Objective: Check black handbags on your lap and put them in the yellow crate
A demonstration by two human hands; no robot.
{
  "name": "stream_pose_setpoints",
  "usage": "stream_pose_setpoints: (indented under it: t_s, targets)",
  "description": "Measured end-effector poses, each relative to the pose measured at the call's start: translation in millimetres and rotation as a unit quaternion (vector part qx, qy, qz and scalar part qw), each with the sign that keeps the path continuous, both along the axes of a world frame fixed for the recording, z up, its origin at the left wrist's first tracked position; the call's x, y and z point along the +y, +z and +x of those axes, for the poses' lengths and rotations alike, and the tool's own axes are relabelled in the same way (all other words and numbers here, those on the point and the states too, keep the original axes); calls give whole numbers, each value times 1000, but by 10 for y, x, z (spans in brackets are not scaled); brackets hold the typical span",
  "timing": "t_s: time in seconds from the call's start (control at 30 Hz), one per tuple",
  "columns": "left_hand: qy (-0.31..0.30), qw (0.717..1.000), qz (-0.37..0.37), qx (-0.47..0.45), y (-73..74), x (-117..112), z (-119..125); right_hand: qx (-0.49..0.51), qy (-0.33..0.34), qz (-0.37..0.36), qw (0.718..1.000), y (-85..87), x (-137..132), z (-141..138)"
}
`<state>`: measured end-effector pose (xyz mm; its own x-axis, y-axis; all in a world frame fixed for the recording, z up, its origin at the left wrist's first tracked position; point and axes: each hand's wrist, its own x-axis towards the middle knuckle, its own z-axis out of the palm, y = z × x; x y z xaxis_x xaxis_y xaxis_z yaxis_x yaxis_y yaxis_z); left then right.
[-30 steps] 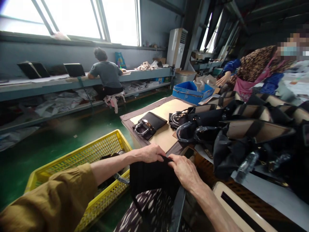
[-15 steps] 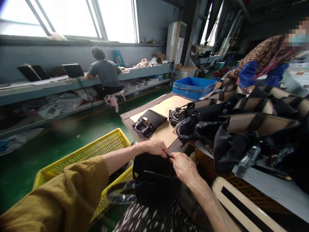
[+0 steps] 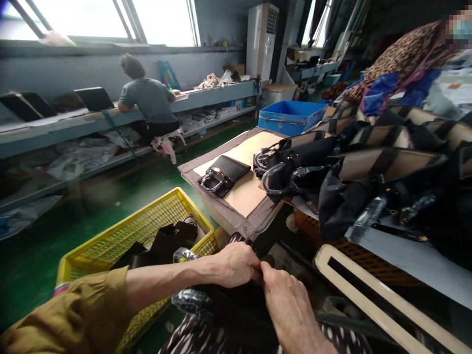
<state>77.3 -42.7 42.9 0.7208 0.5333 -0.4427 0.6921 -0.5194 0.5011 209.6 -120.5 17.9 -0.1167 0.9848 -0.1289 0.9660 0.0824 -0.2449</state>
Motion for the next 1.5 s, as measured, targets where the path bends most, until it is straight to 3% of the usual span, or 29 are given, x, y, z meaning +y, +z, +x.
stream_pose_setpoints:
  t_s: [0.17, 0.37, 0.57, 0.7, 0.97, 1.1, 1.3, 1.5]
  targets:
    - [-53, 998, 14, 13, -33, 88, -270, 105, -3, -24, 994, -93, -32, 122]
    - [9, 998, -40, -47, -117, 238, -628, 140, -62, -104, 983, -133, -22, 200]
    - [65, 975, -137, -164, -394, 248, -711, 140, -70, -118, 981, -173, -13, 193]
    - [94, 959, -160, -213, -506, 236, -726, 125, -60, -103, 985, -150, -5, 178]
    - [111, 952, -182, -220, -458, 202, -715, 86, -17, -111, 990, -4, 145, 38]
    - [113, 946, -192, -234, -465, 181, -710, 128, -7, -106, 986, 33, 211, -62]
    - [147, 928, -109, -325, -465, 76, -699, 136, -19, -113, 984, -41, 224, -105]
    - [201, 930, -85, -295, -457, 29, -717, 131, -14, -112, 985, -57, 232, -116]
